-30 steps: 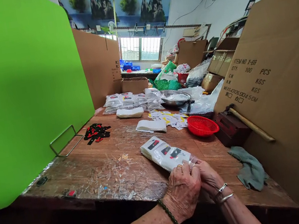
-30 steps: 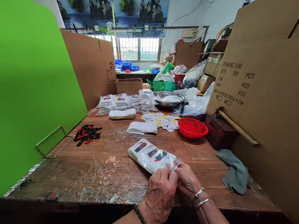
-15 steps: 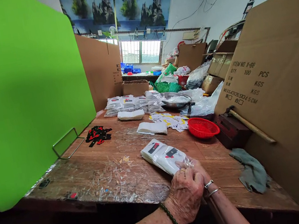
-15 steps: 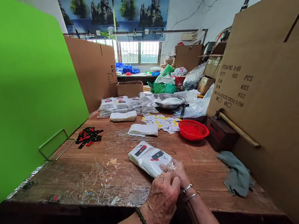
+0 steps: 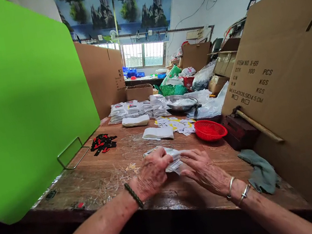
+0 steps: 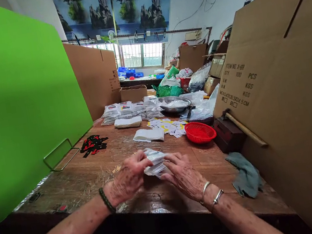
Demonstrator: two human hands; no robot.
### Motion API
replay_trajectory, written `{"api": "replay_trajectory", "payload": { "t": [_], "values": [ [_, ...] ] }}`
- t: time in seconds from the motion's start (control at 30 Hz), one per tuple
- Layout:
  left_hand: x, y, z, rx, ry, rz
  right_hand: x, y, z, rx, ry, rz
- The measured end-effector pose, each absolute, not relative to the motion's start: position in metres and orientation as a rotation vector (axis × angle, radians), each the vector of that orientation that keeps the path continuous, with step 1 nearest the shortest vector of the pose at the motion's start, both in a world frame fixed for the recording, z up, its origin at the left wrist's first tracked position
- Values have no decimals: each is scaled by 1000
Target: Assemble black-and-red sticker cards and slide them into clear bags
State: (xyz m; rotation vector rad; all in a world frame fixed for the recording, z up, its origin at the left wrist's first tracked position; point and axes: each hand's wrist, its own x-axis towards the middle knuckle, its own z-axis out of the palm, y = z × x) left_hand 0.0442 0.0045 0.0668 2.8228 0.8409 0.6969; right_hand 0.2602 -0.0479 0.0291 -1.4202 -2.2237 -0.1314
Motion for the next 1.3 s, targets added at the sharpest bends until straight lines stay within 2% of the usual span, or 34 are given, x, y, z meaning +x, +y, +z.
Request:
{"api": "replay_trajectory", "payload": {
  "t": [0.1,0.2,0.43,0.67,0.93,1.1,1.3],
  "values": [
    [21,33,94,2925,802,724,260,-35,62,-1372,-2366,-468],
    [4,60,119,2988,843,683,254,-13,93,-1356,-2438,-578],
    [-17,99,145,2997,919,644,226,18,133,-1378,-2532,-285],
    [-34,72,141,2802,690,596,222,6,135,-1451,-2570,-190],
    [-35,51,135,2707,611,674,175,-3,181,-1548,-2712,-71],
    [-37,47,134,2724,555,712,138,19,175,-1743,-2851,-131],
    [-38,43,132,2735,564,780,127,22,171,-1747,-2863,-148]
  ]
}}
